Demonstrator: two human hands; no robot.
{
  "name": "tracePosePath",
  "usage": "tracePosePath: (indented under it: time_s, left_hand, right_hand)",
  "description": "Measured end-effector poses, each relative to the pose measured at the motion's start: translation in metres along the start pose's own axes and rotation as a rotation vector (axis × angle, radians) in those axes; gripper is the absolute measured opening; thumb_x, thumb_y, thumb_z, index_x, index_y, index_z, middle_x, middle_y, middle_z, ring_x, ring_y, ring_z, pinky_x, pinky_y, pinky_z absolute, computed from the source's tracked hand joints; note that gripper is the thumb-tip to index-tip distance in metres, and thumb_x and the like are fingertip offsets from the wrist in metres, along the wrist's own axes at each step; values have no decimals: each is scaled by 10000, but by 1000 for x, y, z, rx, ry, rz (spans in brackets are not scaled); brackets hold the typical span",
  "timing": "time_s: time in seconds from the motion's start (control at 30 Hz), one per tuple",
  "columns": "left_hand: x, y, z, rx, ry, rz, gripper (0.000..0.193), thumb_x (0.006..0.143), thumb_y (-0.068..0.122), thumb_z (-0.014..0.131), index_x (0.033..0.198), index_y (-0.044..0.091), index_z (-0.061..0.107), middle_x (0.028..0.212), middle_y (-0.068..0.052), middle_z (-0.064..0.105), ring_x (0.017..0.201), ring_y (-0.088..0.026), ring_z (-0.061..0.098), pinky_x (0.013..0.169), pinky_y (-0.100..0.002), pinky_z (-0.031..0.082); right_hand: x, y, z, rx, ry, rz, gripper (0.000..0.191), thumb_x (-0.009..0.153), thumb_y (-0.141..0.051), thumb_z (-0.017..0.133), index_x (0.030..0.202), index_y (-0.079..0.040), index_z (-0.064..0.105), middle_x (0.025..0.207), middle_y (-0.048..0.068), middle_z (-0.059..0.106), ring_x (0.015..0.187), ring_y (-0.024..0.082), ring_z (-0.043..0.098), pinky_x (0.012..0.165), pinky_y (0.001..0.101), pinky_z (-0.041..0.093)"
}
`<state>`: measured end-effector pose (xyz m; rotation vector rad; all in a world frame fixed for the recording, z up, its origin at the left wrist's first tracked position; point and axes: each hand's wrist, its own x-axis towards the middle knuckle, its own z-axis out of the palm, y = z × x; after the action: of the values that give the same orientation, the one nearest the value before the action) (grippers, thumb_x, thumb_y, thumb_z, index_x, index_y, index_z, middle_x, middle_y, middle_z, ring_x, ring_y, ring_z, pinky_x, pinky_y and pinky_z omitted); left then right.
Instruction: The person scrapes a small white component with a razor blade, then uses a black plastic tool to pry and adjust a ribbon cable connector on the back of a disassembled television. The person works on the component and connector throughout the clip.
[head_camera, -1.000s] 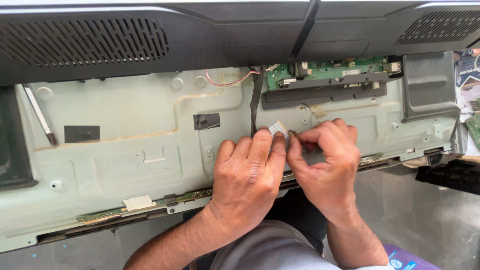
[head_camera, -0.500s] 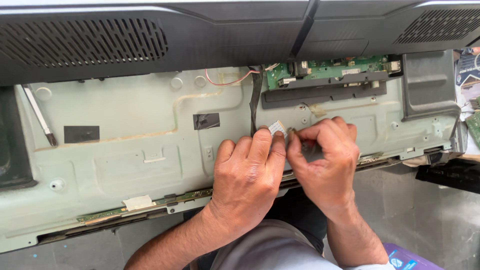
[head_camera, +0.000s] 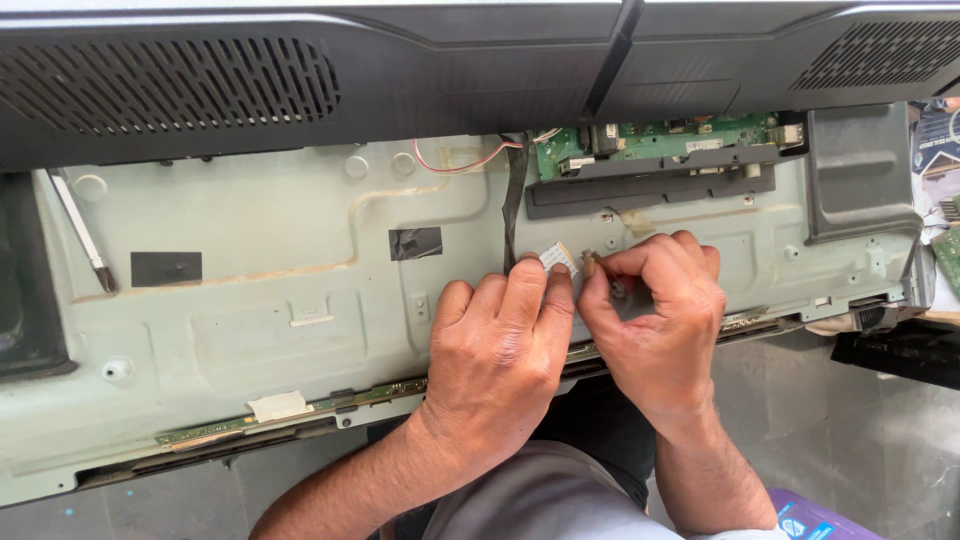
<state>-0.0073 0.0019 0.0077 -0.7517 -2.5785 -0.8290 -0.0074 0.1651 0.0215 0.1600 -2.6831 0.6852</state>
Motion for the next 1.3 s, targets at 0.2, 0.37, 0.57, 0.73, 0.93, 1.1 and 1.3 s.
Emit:
tracePosePath:
  time_s: [0.2, 0.37, 0.57, 0.73, 0.93, 1.1, 1.3]
  left_hand:
    - [0, 0, 0, 1, 2, 0, 410, 861, 114, 639, 1240, -37, 672, 1099, -104, 572, 815, -212, 552, 735, -382, 400]
    - [0, 1, -1, 1, 1, -1, 403, 870, 115, 640, 1241, -39, 672, 1100, -103, 572, 816, -212, 550, 734, -380, 398]
    - [1, 0, 0, 0, 3, -5, 399, 869, 113, 644, 1238, -38, 673, 1085, -99, 569, 808, -214, 547, 725, -383, 399]
    - [1, 0, 0, 7, 10, -2, 392, 873, 106, 644, 1236, -37, 671, 1101, -100, 572, 814, -212, 550, 734, -383, 403]
    - [0, 0, 0, 1, 5, -3, 406, 861, 112, 643, 1238, -36, 670, 1104, -101, 574, 813, -212, 551, 735, -382, 401]
    - [0, 0, 0, -9, 2, -2, 414, 858, 116, 641, 1242, -36, 667, 1109, -104, 572, 818, -211, 550, 741, -382, 403]
    - [0, 0, 0, 14, -1, -1, 409, 867, 115, 641, 1246, -35, 668, 1102, -102, 570, 816, -213, 549, 736, -380, 399]
  right_hand:
    - [0, 0, 0, 15, 0, -12, 188, 822, -9, 814, 844, -66, 637, 779, 41, 608, 773, 236, 570, 803, 372, 386]
    - [0, 0, 1, 9, -10, -11, 190, 819, -4, 812, 831, -75, 637, 769, 37, 598, 773, 245, 567, 803, 372, 386]
    - [-1, 0, 0, 5, -23, -14, 191, 810, -4, 816, 825, -74, 638, 760, 36, 589, 767, 241, 558, 805, 371, 392]
    - [-1, 0, 1, 5, -1, -8, 190, 812, 0, 814, 832, -69, 638, 765, 34, 596, 758, 234, 554, 801, 368, 389]
    - [0, 0, 1, 4, 9, -10, 188, 818, -4, 819, 842, -66, 643, 766, 37, 599, 755, 234, 559, 794, 367, 380]
    - [1, 1, 1, 2, 7, -20, 184, 820, 0, 813, 854, -64, 643, 776, 39, 600, 769, 237, 565, 808, 369, 384]
    - [1, 1, 1, 15, 0, -20, 186, 818, 1, 808, 851, -67, 638, 771, 35, 597, 771, 237, 566, 815, 370, 390]
